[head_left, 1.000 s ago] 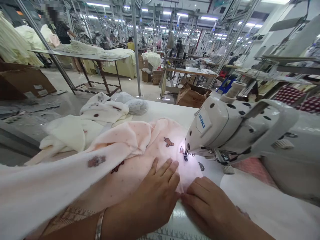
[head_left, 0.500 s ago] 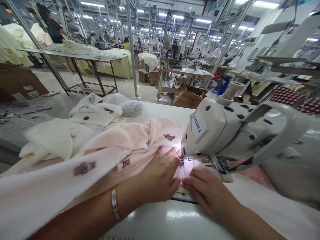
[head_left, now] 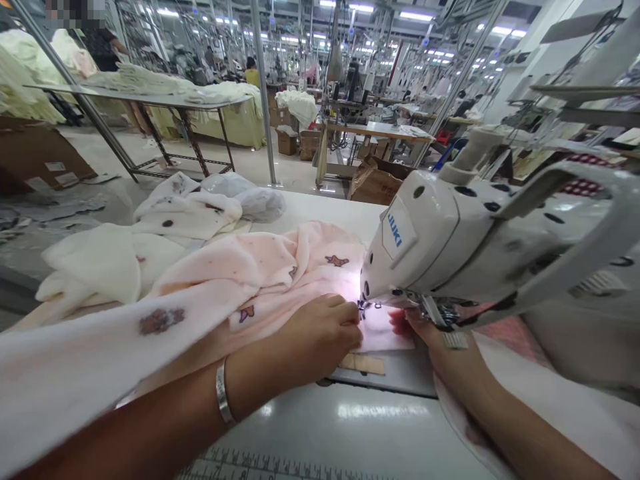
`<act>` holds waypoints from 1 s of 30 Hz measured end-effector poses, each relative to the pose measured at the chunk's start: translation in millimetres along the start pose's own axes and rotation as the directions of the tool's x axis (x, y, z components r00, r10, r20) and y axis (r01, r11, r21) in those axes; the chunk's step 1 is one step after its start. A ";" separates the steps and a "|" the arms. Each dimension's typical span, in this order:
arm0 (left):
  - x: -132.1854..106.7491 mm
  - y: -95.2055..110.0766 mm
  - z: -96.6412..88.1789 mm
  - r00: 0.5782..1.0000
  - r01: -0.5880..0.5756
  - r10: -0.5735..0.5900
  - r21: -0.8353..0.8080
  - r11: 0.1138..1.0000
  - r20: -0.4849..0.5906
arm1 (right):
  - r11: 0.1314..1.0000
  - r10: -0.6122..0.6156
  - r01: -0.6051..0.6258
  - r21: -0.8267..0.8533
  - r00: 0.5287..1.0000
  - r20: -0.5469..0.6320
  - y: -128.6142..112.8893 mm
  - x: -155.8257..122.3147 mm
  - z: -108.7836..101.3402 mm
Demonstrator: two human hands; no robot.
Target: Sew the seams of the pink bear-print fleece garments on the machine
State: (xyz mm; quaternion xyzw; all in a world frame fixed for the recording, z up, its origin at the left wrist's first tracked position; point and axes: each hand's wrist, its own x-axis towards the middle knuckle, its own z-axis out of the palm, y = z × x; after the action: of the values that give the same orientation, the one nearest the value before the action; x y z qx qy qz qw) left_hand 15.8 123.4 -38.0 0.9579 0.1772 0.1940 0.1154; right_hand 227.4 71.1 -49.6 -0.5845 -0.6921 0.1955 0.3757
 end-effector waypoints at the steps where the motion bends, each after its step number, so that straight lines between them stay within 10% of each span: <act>1: -0.2 1.1 -0.5 1.000 0.005 -0.005 -0.005 1.000 -0.005 | 1.000 0.012 -0.013 -0.017 1.000 -0.013 1.7 0.7 -1.7; 11: 4.0 1.6 10.8 0.985 0.110 -0.118 -0.068 0.992 -0.126 | 0.814 -0.243 0.240 -0.529 0.968 0.065 1.7 -3.0 -4.7; 15: 16.6 -12.7 1.8 0.981 0.191 -0.190 0.037 0.981 -0.029 | 0.785 -0.215 0.209 -0.584 0.975 0.060 17.0 4.7 2.0; 20: 18.0 -28.6 -31.2 0.991 -0.010 -0.006 0.116 0.993 0.135 | 0.757 -0.258 0.259 -0.599 0.962 0.090 25.2 6.4 -1.3; 25: -3.1 3.5 -29.9 0.986 0.014 -0.059 0.277 0.961 0.157 | 0.751 -0.369 0.379 -0.540 0.920 0.131 -0.8 0.1 -15.0; 30: -18.3 44.8 1.7 0.986 0.156 -0.168 0.252 0.955 0.025 | 0.733 -0.548 0.631 -0.255 0.769 0.328 -26.4 -11.4 -10.9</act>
State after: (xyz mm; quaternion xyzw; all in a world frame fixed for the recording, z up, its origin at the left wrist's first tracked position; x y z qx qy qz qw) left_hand 14.0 75.4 -32.6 0.9513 0.2753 0.1383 0.0138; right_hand 218.5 52.0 -27.2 -0.3630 -0.9042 0.0050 0.2250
